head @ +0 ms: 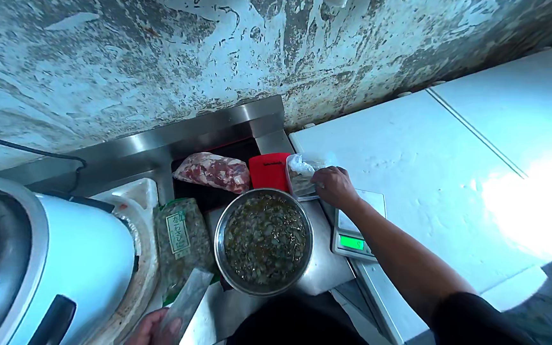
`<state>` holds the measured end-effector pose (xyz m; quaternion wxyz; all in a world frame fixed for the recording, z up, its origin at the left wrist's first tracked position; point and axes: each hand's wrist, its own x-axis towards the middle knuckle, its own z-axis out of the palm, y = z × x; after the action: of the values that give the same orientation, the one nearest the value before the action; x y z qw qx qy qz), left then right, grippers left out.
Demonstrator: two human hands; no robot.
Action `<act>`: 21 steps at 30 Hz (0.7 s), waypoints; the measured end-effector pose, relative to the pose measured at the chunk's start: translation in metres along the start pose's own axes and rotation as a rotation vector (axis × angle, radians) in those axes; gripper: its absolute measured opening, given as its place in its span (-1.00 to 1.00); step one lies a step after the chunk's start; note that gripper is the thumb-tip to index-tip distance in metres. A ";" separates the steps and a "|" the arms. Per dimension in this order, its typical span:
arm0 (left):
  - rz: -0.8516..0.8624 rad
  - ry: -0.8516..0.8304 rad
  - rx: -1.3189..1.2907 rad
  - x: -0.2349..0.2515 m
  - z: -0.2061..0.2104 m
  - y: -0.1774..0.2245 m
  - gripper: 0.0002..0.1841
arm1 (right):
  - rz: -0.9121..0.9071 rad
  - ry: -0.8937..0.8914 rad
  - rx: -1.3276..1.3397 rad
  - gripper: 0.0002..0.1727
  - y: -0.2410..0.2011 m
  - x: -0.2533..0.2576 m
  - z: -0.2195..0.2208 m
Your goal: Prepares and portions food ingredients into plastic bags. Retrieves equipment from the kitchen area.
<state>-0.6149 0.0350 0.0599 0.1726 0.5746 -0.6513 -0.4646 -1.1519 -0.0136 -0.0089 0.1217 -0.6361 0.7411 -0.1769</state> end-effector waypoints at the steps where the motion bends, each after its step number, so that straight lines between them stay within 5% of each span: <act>1: 0.047 0.015 0.029 0.008 0.002 0.015 -0.65 | 0.016 0.037 0.070 -0.80 -0.010 -0.004 -0.007; 4: 0.189 0.080 -0.002 0.032 0.031 0.063 -0.67 | 0.071 0.174 0.380 -0.72 -0.077 -0.034 -0.024; 8: 0.374 0.009 -0.186 0.066 0.090 0.107 -0.62 | 0.341 -0.162 1.326 -0.53 -0.170 -0.089 -0.017; 11: 0.444 -0.181 -0.095 0.073 0.115 0.116 -0.53 | 0.608 -0.155 1.722 -0.71 -0.188 -0.110 -0.008; 14: 0.497 -0.195 0.030 0.074 0.113 0.102 -0.50 | 0.690 0.048 1.486 -0.78 -0.155 -0.120 -0.010; 16: 0.446 -0.201 0.038 0.073 0.100 0.085 -0.50 | 0.656 0.107 1.063 -0.75 -0.114 -0.130 -0.025; 21: 0.200 -0.198 0.006 0.055 0.062 0.045 -0.61 | 0.732 -0.025 0.080 -0.59 -0.035 -0.143 -0.078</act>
<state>-0.7038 0.0058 0.0480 0.1512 0.4586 -0.7207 -0.4974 -1.1287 0.1309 0.0702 0.2109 -0.3255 0.9106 -0.1428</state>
